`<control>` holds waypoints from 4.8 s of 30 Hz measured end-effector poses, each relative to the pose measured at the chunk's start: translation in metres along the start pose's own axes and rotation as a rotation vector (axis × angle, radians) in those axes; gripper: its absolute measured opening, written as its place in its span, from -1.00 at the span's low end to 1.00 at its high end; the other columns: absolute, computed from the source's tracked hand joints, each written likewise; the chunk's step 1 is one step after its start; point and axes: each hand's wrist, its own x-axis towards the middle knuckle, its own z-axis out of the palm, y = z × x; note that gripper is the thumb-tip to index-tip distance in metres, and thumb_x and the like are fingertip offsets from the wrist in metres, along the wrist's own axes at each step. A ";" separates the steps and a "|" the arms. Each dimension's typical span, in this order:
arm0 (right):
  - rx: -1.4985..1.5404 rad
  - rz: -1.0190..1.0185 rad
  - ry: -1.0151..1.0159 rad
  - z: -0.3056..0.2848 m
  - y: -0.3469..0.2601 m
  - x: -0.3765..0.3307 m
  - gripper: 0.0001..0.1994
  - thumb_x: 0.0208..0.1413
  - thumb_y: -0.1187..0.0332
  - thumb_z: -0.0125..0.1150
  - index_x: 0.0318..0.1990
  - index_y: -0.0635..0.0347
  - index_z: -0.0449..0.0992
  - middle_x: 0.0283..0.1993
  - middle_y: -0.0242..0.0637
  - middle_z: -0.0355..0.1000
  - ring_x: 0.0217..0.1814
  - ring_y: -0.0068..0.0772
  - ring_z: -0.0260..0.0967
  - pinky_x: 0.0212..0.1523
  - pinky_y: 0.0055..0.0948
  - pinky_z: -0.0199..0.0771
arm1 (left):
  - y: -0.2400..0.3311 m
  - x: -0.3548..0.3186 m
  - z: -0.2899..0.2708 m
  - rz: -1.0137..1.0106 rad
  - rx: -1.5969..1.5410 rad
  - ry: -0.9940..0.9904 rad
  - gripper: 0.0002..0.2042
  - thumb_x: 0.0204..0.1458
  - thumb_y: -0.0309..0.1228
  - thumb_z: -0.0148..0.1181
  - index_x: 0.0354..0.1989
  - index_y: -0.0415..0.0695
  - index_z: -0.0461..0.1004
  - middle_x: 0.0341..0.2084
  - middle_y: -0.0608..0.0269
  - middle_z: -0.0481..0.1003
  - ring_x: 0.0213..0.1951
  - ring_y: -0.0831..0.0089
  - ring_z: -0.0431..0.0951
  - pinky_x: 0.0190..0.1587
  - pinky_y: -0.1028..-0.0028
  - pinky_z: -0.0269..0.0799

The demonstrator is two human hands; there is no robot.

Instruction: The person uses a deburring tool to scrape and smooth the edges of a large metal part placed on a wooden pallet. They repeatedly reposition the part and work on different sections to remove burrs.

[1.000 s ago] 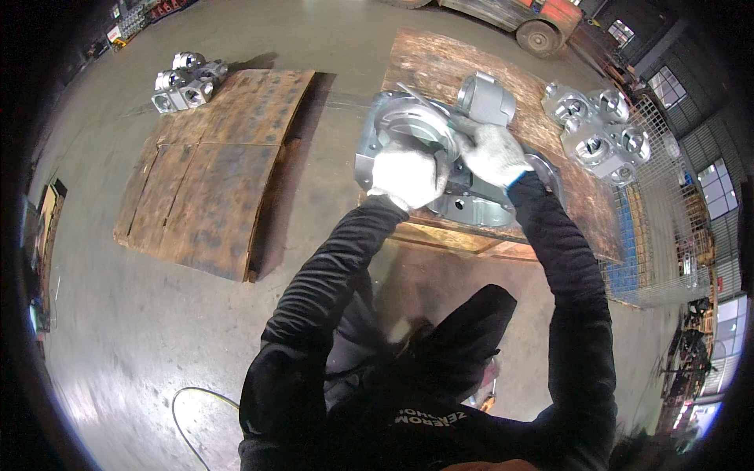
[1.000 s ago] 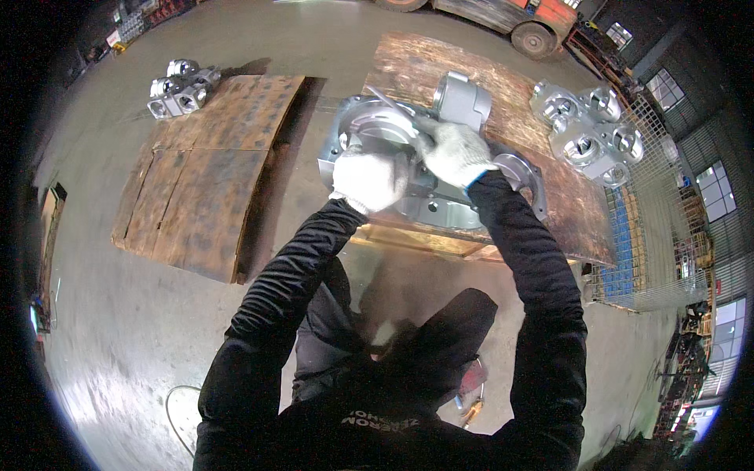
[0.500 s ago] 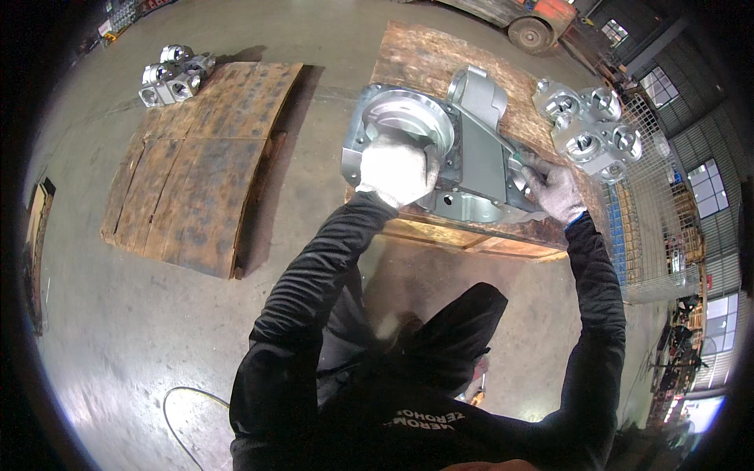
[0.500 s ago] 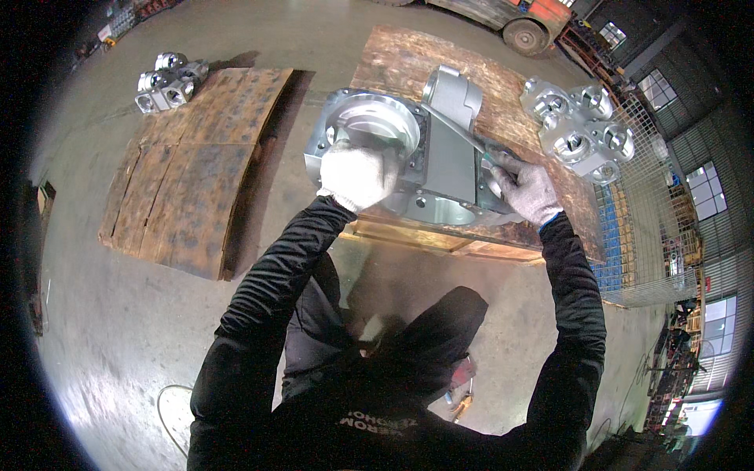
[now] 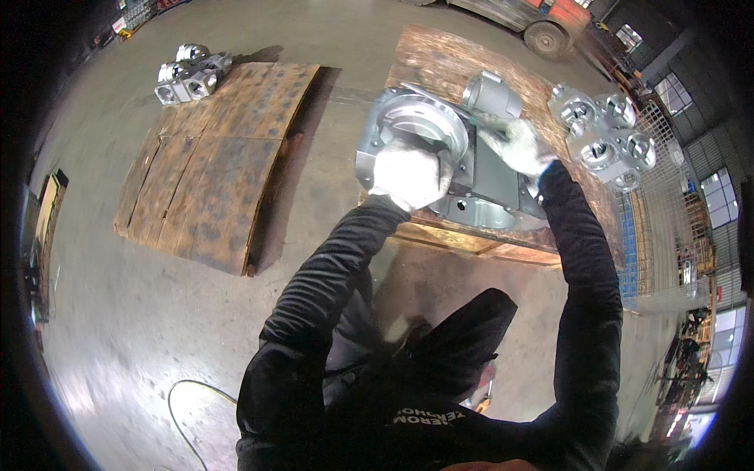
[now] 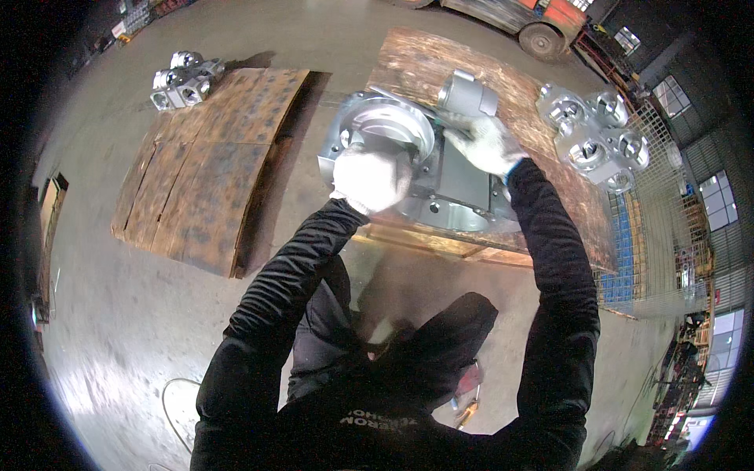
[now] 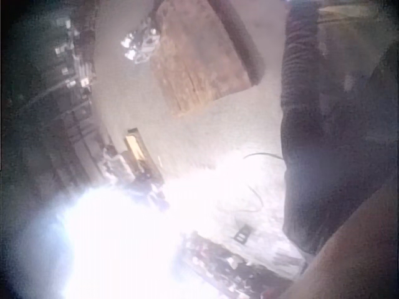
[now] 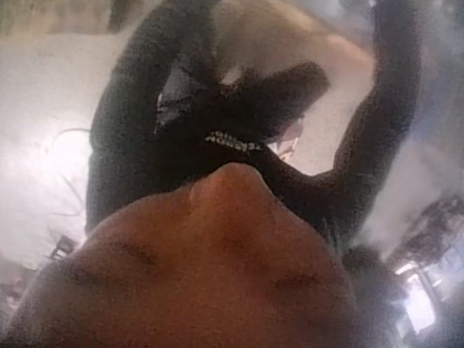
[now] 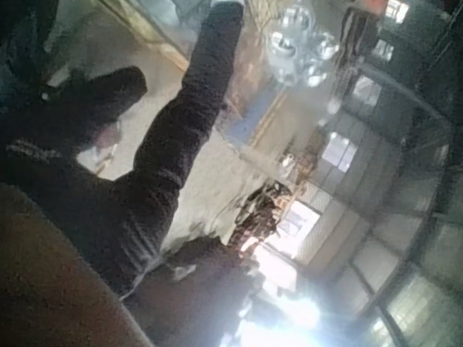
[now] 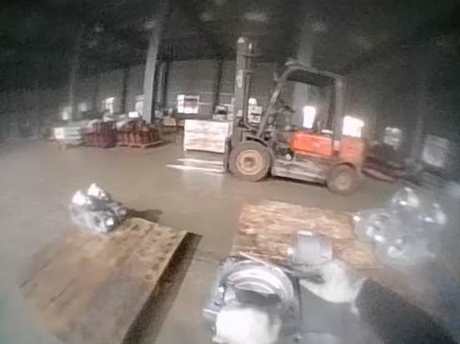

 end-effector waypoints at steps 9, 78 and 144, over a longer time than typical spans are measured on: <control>0.010 0.100 0.193 0.016 0.008 -0.039 -0.58 0.33 0.19 0.14 0.27 0.08 0.51 0.09 0.05 0.58 0.16 -0.01 0.56 0.18 -0.22 0.53 | -0.004 -0.004 0.001 0.087 -0.005 0.198 -0.69 0.14 -0.26 0.11 -0.62 -0.10 0.56 -0.78 0.17 0.45 -0.73 0.21 0.47 -0.57 0.21 0.43; -0.552 -0.150 0.431 0.111 -0.187 -0.061 -0.55 0.29 0.12 0.07 0.29 -0.04 0.46 0.02 0.24 0.45 0.05 0.22 0.49 0.01 0.15 0.52 | 0.028 -0.066 0.057 -0.132 -0.893 0.322 -0.50 0.21 -0.11 0.10 0.23 -0.15 0.39 0.21 0.06 0.41 0.30 0.12 0.35 0.36 0.10 0.22; 0.065 0.024 0.617 0.161 -0.148 -0.089 -0.74 0.29 0.29 0.07 0.05 0.15 0.51 -0.51 -0.26 0.41 -0.56 -0.16 0.42 -0.57 -0.18 0.38 | -0.090 -0.071 0.039 -0.474 -0.614 0.087 -0.66 0.06 -0.39 0.44 -0.07 -0.22 0.46 -0.27 0.21 0.57 -0.27 0.38 0.55 -0.08 0.38 0.51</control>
